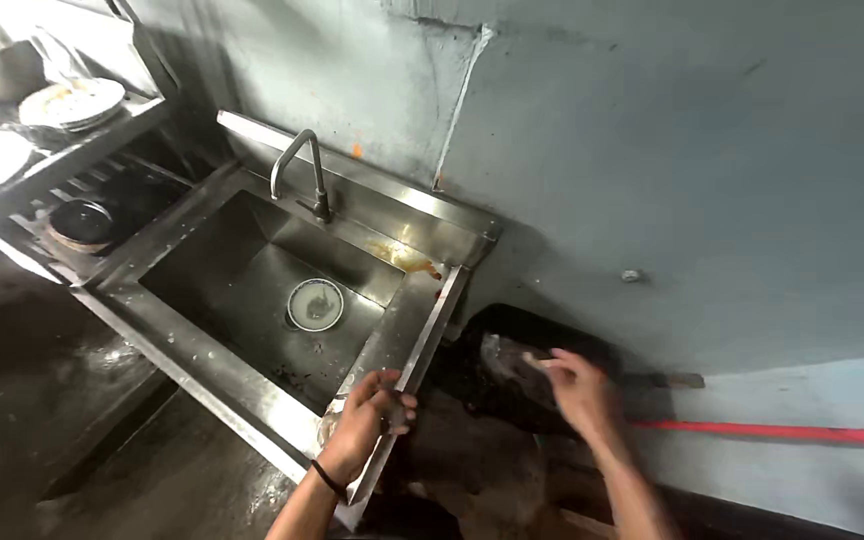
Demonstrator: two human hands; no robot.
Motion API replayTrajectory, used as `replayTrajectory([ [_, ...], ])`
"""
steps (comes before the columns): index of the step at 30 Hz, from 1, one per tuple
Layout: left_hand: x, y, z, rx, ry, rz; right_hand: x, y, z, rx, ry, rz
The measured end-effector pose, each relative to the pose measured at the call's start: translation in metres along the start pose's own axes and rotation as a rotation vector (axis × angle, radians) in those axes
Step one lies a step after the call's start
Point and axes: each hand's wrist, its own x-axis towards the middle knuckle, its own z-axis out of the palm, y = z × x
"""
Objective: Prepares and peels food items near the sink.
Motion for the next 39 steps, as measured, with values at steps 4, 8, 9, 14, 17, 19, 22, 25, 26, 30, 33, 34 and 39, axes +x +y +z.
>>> replayTrajectory([
  [4,-0.015,0.007,-0.006,-0.085,-0.029,0.172,-0.021,-0.039,-0.010,0.065,-0.015,-0.039],
  [8,-0.030,0.011,-0.014,0.149,-0.033,0.350,-0.094,-0.140,0.030,0.428,-0.447,-0.187],
  [9,-0.034,0.013,-0.014,0.215,-0.011,0.400,-0.107,-0.158,0.040,0.449,-0.517,-0.193],
  [14,-0.051,0.027,-0.023,0.402,0.157,0.531,-0.123,-0.193,0.079,0.535,-0.480,-0.273],
  [17,-0.052,0.024,-0.036,0.330,0.240,0.618,-0.119,-0.204,0.086,0.587,-0.427,-0.336],
  [19,-0.053,0.020,-0.042,0.311,0.313,0.577,-0.117,-0.209,0.092,0.668,-0.365,-0.342],
  [22,-0.060,0.017,-0.042,0.122,0.313,0.343,-0.123,-0.220,0.096,0.829,-0.320,-0.243],
  [25,-0.063,0.014,-0.041,-0.069,0.288,0.274,-0.138,-0.230,0.103,0.843,-0.232,-0.304],
  [26,-0.064,0.012,-0.041,-0.085,0.287,0.328,-0.144,-0.232,0.107,0.791,-0.170,-0.372],
  [30,-0.065,0.016,-0.046,-0.090,0.287,0.500,-0.153,-0.229,0.118,0.490,0.097,-0.685],
  [33,-0.068,0.025,-0.052,-0.076,0.255,0.537,-0.153,-0.231,0.114,0.401,0.109,-0.792],
  [34,-0.069,0.026,-0.054,-0.082,0.244,0.540,-0.153,-0.231,0.110,0.400,0.076,-0.812],
  [39,-0.069,0.035,-0.063,-0.072,0.164,0.593,-0.154,-0.238,0.094,0.463,-0.033,-0.748],
])
